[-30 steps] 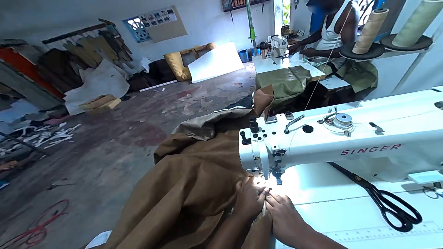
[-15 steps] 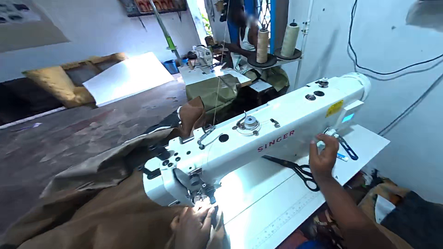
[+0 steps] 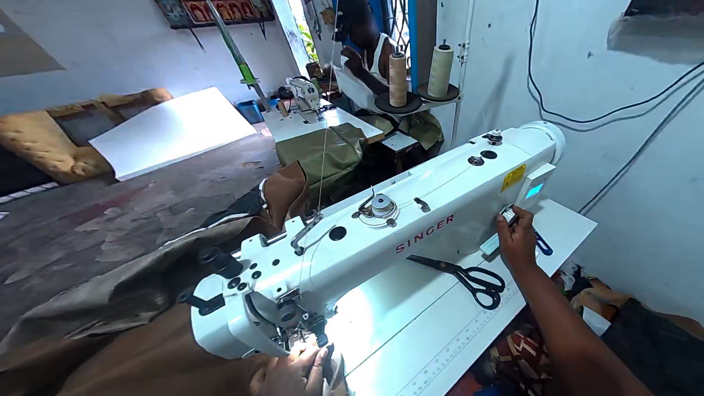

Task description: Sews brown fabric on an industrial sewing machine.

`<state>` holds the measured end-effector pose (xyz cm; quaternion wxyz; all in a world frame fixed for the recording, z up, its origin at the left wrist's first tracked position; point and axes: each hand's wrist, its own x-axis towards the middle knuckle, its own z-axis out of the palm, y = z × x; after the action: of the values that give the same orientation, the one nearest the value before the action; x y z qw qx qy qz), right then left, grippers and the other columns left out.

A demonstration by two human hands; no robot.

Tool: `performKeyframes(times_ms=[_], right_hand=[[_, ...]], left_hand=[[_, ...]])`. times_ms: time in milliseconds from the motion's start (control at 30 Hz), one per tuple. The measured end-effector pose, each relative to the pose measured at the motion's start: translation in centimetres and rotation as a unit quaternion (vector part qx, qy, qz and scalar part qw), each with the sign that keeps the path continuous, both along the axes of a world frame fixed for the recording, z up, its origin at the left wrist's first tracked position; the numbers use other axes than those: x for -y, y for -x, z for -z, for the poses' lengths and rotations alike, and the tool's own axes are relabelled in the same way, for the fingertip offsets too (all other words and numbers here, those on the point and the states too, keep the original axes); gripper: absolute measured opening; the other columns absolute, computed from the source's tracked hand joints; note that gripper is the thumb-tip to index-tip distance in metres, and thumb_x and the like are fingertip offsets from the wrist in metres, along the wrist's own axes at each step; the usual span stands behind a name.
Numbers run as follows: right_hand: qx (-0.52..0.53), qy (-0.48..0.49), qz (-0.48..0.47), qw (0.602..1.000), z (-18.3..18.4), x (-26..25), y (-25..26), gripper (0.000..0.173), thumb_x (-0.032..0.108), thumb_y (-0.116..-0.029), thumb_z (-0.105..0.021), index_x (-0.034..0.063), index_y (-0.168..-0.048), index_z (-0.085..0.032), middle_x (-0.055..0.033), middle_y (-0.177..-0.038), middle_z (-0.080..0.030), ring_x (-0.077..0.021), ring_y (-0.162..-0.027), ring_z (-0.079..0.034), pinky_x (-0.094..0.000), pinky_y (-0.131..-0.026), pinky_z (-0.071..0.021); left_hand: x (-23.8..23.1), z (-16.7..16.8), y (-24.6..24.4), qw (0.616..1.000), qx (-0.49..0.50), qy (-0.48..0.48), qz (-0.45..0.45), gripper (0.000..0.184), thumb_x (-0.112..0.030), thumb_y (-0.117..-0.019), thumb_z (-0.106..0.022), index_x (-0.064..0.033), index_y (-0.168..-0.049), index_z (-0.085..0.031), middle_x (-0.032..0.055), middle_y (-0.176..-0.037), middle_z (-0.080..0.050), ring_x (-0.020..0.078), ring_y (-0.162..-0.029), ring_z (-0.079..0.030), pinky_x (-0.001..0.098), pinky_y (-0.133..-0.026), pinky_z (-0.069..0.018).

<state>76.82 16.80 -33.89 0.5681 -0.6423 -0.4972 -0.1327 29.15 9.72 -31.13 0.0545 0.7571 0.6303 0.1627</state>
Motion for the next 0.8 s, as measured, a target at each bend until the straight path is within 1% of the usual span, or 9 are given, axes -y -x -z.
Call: performKeyframes(times_ms=[67,133,200,333,467,567,667,733,800], right_hand=[[0.004,-0.016,0.015,1.0,0.2,-0.5,-0.1,0.046,0.029,-0.1038,-0.058,-0.01,-0.128,-0.052,-0.0234,-0.088,-0.065,-0.0292,-0.071,-0.063,-0.0453,-0.069,-0.0547],[0.0,-0.027,0.031,0.999,0.2,-0.8,0.1,0.045,0.028,-0.1039,-0.058,-0.0097,-0.126,-0.053,-0.0215,-0.085,-0.065,-0.0279,-0.069,-0.064,-0.044,-0.067,-0.055],[-0.004,-0.021,0.048,0.999,0.1,-0.8,0.4,0.045,0.029,-0.1043,-0.058,-0.0093,-0.127,-0.053,-0.0212,-0.082,-0.064,-0.0297,-0.067,-0.064,-0.0467,-0.064,-0.0544],[-0.014,-0.01,0.063,0.998,0.0,-0.6,0.8,0.045,0.029,-0.1042,-0.059,-0.0083,-0.129,-0.053,-0.02,-0.079,-0.064,-0.0318,-0.064,-0.063,-0.0493,-0.06,-0.053],[-0.001,-0.015,0.045,0.999,0.8,-0.6,0.1,0.049,0.035,-0.1039,-0.059,-0.0045,-0.132,-0.051,-0.0198,-0.087,-0.067,-0.0319,-0.07,-0.067,-0.0503,-0.063,-0.0555],[0.026,-0.014,0.042,0.999,1.1,-0.7,-0.3,0.056,0.04,-0.1007,-0.061,-0.0054,-0.133,-0.052,-0.0254,-0.099,-0.07,-0.04,-0.08,-0.07,-0.0568,-0.065,-0.0553],[0.044,-0.019,0.046,0.998,1.1,-0.8,-0.5,0.053,0.037,-0.1019,-0.059,-0.0058,-0.132,-0.057,-0.0262,-0.101,-0.071,-0.0405,-0.083,-0.072,-0.0567,-0.067,-0.0562],[0.035,-0.027,0.052,0.998,0.7,-1.0,-0.2,0.047,0.034,-0.1026,-0.058,-0.0058,-0.127,-0.059,-0.0233,-0.093,-0.071,-0.0362,-0.076,-0.071,-0.0535,-0.064,-0.0559],[0.008,-0.015,0.064,0.998,0.1,-1.1,0.2,0.045,0.034,-0.1033,-0.056,-0.0057,-0.125,-0.058,-0.0189,-0.078,-0.067,-0.0327,-0.063,-0.065,-0.0515,-0.056,-0.0526]], left_hand=[[0.1,0.0,0.0,1.0,0.006,0.004,-0.003,0.041,-0.038,-0.0993,-0.048,-0.013,-0.099,-0.081,0.0243,-0.107,-0.07,0.0458,-0.116,-0.06,0.0664,-0.105,-0.0314],[0.0,0.5,0.2,1.0,0.005,-0.011,-0.001,0.041,-0.038,-0.0988,-0.048,-0.0151,-0.098,-0.082,0.0231,-0.108,-0.071,0.0452,-0.115,-0.061,0.0669,-0.103,-0.0336],[-0.1,0.7,0.3,1.0,0.005,-0.015,0.001,0.04,-0.038,-0.0989,-0.048,-0.0165,-0.1,-0.082,0.0225,-0.107,-0.071,0.0458,-0.114,-0.061,0.0691,-0.1,-0.0333],[0.0,0.4,0.1,1.0,0.012,-0.005,0.0,0.04,-0.036,-0.0982,-0.049,-0.0139,-0.1,-0.081,0.0242,-0.107,-0.069,0.0463,-0.113,-0.06,0.0691,-0.101,-0.0313],[0.0,0.1,0.1,1.0,0.007,0.006,-0.001,0.037,-0.036,-0.0985,-0.051,-0.0146,-0.102,-0.082,0.022,-0.108,-0.07,0.0463,-0.114,-0.061,0.0696,-0.1,-0.0329],[-0.2,0.8,0.4,1.0,-0.005,-0.001,-0.005,0.038,-0.036,-0.0998,-0.05,-0.0149,-0.101,-0.082,0.0227,-0.111,-0.07,0.0468,-0.116,-0.061,0.0698,-0.103,-0.0334],[0.1,0.2,0.1,1.0,-0.004,0.005,-0.01,0.038,-0.036,-0.0998,-0.051,-0.0127,-0.101,-0.081,0.0237,-0.113,-0.07,0.0472,-0.117,-0.06,0.0707,-0.102,-0.0327],[0.2,-0.6,-0.2,1.0,-0.003,0.015,-0.008,0.037,-0.035,-0.0993,-0.052,-0.0128,-0.104,-0.081,0.0233,-0.112,-0.07,0.0464,-0.116,-0.06,0.0696,-0.102,-0.0321],[-0.1,0.1,0.2,1.0,-0.007,-0.005,-0.004,0.037,-0.038,-0.0989,-0.053,-0.0144,-0.099,-0.081,0.0215,-0.11,-0.071,0.0455,-0.115,-0.061,0.0702,-0.1,-0.0342]])
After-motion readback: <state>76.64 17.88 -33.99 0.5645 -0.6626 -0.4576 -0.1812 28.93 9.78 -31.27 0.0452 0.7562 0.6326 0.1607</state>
